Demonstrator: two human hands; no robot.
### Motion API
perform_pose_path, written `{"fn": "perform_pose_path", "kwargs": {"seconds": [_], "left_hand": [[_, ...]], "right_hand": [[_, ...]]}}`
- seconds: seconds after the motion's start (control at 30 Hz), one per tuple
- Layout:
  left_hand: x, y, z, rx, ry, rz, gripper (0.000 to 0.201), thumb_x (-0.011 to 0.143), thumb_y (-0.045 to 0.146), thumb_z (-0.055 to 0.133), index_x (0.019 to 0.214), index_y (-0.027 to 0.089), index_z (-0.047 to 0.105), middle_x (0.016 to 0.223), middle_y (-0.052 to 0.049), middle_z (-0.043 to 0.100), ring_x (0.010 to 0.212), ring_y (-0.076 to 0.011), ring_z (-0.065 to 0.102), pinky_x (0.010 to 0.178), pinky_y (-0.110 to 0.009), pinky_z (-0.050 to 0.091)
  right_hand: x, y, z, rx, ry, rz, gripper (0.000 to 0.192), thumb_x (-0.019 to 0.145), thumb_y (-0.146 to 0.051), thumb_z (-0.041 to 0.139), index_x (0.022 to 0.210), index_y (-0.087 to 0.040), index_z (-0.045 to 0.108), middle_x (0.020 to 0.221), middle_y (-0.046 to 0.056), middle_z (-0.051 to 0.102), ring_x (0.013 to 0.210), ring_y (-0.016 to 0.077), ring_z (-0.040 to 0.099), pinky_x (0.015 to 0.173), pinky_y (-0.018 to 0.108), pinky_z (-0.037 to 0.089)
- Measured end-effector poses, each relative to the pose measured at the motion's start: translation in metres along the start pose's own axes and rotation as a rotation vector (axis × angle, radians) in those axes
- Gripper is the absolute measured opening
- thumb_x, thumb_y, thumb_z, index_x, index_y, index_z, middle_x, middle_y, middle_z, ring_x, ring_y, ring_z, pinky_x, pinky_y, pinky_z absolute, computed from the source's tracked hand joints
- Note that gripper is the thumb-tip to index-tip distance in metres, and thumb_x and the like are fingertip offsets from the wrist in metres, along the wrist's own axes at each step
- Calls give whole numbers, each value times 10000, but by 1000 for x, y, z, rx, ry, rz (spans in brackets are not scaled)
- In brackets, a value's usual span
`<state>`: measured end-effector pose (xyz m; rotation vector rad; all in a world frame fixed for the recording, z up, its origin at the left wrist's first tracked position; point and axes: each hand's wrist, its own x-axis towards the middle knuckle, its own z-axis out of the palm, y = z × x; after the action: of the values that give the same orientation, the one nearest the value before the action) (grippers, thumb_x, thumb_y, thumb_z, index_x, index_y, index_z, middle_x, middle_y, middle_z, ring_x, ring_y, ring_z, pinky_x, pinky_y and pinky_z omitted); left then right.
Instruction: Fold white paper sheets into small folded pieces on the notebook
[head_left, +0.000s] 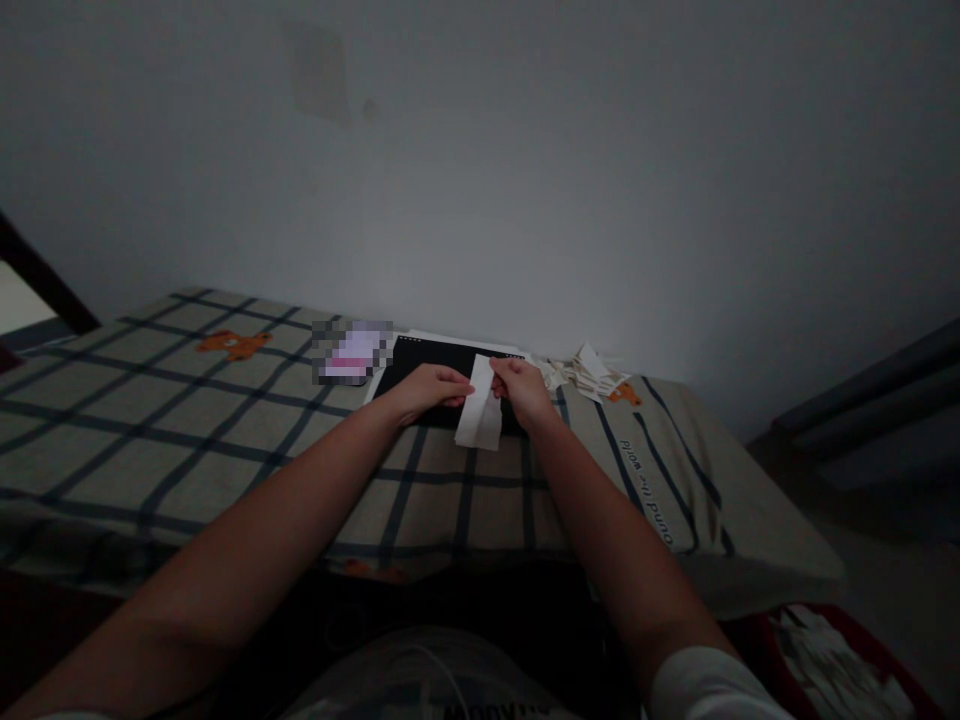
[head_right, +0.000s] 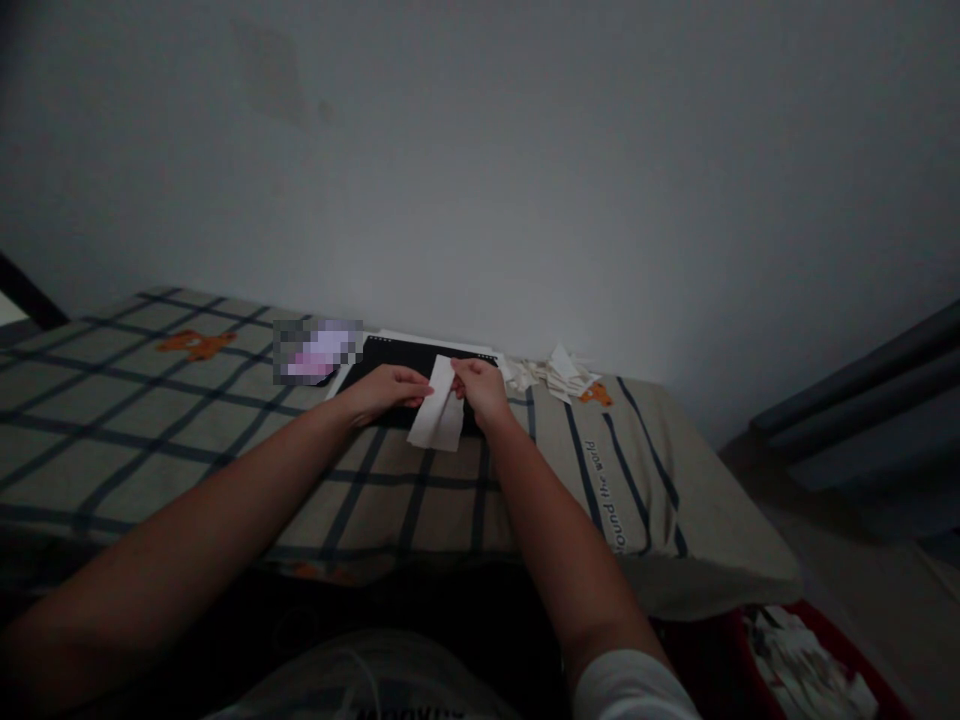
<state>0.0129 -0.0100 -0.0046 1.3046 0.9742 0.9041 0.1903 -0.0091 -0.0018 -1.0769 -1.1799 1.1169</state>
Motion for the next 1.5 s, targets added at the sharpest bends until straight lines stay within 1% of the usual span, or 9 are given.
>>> {"fn": "perform_pose_path", "kwargs": {"seconds": [0.13,0.23,0.37,0.47,0.67,1.0,1.13,1.33,1.5], "left_hand": [[-1,2,0,-16,59,9,114,652,170,783,709,111,705,630,-5,650,581,-64,551,607,-203,431],[-1,3,0,-31,80,3,102,655,159,777,705,114,702,635,-6,656,582,-66,555,621,-210,442],[-1,4,1,-37,78,11,85,664,154,769,705,118,703,637,-2,656,587,-65,554,635,-212,447],[-1,4,1,-21,93,25,72,674,155,761,708,122,707,640,0,654,589,-66,551,631,-211,441],[0,3,-2,14,126,60,52,694,159,746,714,127,711,642,3,654,586,-64,544,614,-204,430],[-2,4,0,18,70,-15,95,679,194,768,716,121,720,661,-22,667,584,-72,554,623,-217,457],[0,2,-1,50,72,23,81,692,194,752,704,122,718,643,-22,660,578,-75,550,602,-212,444],[1,1,-3,42,107,69,97,690,211,747,728,125,723,667,-18,672,598,-77,557,627,-214,450],[-1,3,-1,25,101,64,107,676,221,754,732,134,725,691,-19,680,617,-83,560,651,-226,455]], "right_hand": [[-3,-4,-2,24,-83,112,232,725,-370,730,743,-150,658,607,-9,618,530,79,550,475,195,390],[-4,-5,-3,9,-150,159,227,704,-344,765,713,-139,667,612,8,634,530,79,552,488,195,413],[-4,-4,-2,-25,-94,138,191,723,-291,757,664,-138,658,566,-8,613,487,64,520,479,190,416],[-4,-4,-1,-9,-72,160,147,745,-254,739,692,-136,667,575,-8,621,495,67,538,498,191,444],[-6,-7,-2,12,-183,245,117,746,-224,750,723,-129,686,616,19,660,542,74,579,515,174,475],[-5,-7,-1,4,-123,198,125,753,-189,730,660,-125,677,583,-1,635,507,57,547,546,181,470],[-3,-5,-3,68,-118,200,110,743,-210,746,693,-133,684,608,4,650,528,66,565,551,183,488],[-3,-3,-5,75,-209,261,109,748,-211,748,723,-117,699,638,37,676,553,83,597,534,179,504],[-2,-1,-4,44,-161,225,116,748,-184,748,667,-127,689,615,24,665,525,63,572,538,162,505]]}}
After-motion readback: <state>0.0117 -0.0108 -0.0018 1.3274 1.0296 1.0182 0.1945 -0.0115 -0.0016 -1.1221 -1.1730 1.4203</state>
